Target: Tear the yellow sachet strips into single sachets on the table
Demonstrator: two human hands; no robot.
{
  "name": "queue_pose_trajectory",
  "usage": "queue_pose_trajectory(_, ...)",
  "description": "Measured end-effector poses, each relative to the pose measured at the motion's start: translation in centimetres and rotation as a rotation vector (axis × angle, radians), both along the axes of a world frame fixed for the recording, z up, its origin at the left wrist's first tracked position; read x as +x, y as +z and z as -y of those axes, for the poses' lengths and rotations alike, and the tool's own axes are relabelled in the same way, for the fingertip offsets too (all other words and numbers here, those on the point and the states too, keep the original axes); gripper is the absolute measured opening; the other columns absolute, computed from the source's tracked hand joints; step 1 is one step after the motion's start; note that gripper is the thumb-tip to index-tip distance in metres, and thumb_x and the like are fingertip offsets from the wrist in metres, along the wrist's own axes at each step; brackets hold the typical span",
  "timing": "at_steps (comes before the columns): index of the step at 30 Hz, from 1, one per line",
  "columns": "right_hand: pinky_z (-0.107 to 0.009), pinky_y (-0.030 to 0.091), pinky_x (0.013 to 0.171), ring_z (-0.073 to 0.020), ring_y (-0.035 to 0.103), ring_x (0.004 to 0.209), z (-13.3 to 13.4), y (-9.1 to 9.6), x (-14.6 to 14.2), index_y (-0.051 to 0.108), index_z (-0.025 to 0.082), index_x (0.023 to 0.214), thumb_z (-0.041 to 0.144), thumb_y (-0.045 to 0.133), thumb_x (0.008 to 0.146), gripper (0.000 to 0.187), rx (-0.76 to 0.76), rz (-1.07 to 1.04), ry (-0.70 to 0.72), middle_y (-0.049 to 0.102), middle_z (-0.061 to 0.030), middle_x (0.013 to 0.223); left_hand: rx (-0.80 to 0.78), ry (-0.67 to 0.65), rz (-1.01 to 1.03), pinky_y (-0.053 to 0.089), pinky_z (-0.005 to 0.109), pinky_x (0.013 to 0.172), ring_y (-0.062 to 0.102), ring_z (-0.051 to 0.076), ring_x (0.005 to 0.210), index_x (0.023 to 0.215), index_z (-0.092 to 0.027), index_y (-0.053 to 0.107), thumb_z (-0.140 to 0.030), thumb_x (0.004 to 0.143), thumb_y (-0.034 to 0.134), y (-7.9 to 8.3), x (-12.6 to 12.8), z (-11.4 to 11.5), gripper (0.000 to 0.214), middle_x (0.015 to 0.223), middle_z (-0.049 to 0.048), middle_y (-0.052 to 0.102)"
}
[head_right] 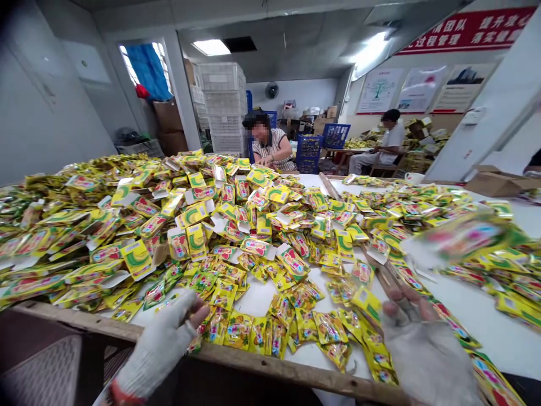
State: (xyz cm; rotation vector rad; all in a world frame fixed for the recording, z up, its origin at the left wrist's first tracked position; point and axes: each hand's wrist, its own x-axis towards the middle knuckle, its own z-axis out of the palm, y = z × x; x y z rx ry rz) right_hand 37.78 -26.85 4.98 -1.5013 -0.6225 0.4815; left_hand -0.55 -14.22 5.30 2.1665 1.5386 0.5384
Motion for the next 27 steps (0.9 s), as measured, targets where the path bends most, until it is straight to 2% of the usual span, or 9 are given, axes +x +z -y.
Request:
queue_pose_trajectory(2,-0.036,0.051,0.064,-0.0206,0.059,0.065,-0.4,0.3,-1.3,0.058,0.032,0.087,0.052,0.059,0.077,0.023,0.053,-0.142,-0.029,0.063,-0.0039,0.085,-0.015,0.057,-0.204,0.046,0.039,0.081,0.064,0.030,0.092,0.102,-0.019,0.059,-0.044,0.083,0.057,-1.1,-1.9,-0.6,0.031,0.095,0.0097,0.069)
queue_pose_trajectory(5,-0.031,0.048,0.060,-0.0190,0.059,0.066,-2.3,-0.8,-5.7,0.060,0.024,0.097,0.049,0.053,0.084,0.029,-0.291,0.076,0.282,0.065,-0.0035,0.085,-0.060,0.118,-0.184,0.044,0.042,0.094,0.061,0.033,0.111,0.124,-0.015,0.052,-0.033,0.079,0.059,-3.1,-2.8,-0.4,0.048,0.112,0.0147,0.068)
queue_pose_trajectory(6,-0.031,0.048,0.058,-0.0200,0.059,0.062,-3.2,-1.4,-7.3,0.063,0.021,0.092,0.045,0.056,0.082,0.027,-0.351,0.118,0.363,0.065,-0.0035,0.075,-0.074,0.138,-0.089,0.042,0.041,0.098,0.059,0.032,0.115,0.124,-0.017,0.052,-0.032,0.080,0.057,-3.4,-2.7,-0.2,0.046,0.116,0.0136,0.066)
queue_pose_trajectory(10,-0.034,0.047,0.087,-0.0249,0.062,0.095,-6.3,-3.7,-11.3,0.067,0.020,0.092,0.031,0.060,0.078,0.020,-0.520,0.663,0.517,0.067,-0.0093,0.102,-0.262,0.141,0.509,0.050,0.034,0.090,0.064,0.024,0.101,0.099,-0.022,0.057,-0.045,0.080,0.062,-3.4,-0.9,0.5,0.030,0.100,0.0042,0.067)
queue_pose_trajectory(13,-0.038,0.045,0.089,-0.0277,0.062,0.097,-7.3,-4.2,-11.3,0.067,0.018,0.088,0.018,0.060,0.074,0.016,-0.561,0.775,0.513,0.067,-0.0132,0.103,-0.462,0.215,0.853,0.054,0.028,0.062,0.062,0.018,0.072,0.090,-0.021,0.053,-0.049,0.066,0.077,-2.9,0.8,0.9,0.045,0.078,-0.0019,0.060)
queue_pose_trajectory(16,-0.037,0.044,0.088,-0.0256,0.062,0.091,-7.0,-3.4,-10.3,0.063,0.019,0.077,0.017,0.048,0.082,0.016,-0.543,0.834,0.496,0.068,-0.0122,0.091,-0.626,0.288,1.082,0.050,0.023,0.052,0.056,0.012,0.060,0.105,-0.021,0.054,-0.043,0.058,0.085,-2.7,2.6,1.4,0.061,0.070,-0.0066,0.054)
queue_pose_trajectory(19,-0.033,0.047,0.071,-0.0222,0.061,0.074,-6.0,-2.3,-10.5,0.055,0.022,0.068,0.034,0.046,0.088,0.025,-0.465,0.635,0.463,0.065,-0.0080,0.074,-0.703,0.337,1.263,0.054,0.025,0.058,0.059,0.011,0.063,0.110,-0.021,0.054,-0.034,0.056,0.087,-3.1,5.0,2.1,0.064,0.075,-0.0054,0.057)
queue_pose_trajectory(23,-0.028,0.044,0.047,-0.0170,0.055,0.049,-5.3,-3.0,-13.8,0.053,0.024,0.082,0.055,0.055,0.080,0.032,-0.313,-0.085,0.551,0.058,0.0018,0.056,-0.720,0.420,1.466,0.058,0.029,0.067,0.065,0.013,0.071,0.095,-0.022,0.050,-0.027,0.053,0.087,-4.4,8.7,3.2,0.056,0.083,-0.0036,0.064)
queue_pose_trajectory(27,-0.027,0.040,0.038,-0.0158,0.051,0.038,-5.7,-4.8,-16.3,0.055,0.025,0.086,0.065,0.065,0.066,0.046,-0.359,-0.192,0.562,0.059,0.0024,0.051,-0.748,0.408,1.597,0.054,0.026,0.056,0.066,0.015,0.061,0.083,-0.023,0.042,-0.038,0.049,0.090,-5.5,10.8,3.7,0.061,0.070,-0.0038,0.067)
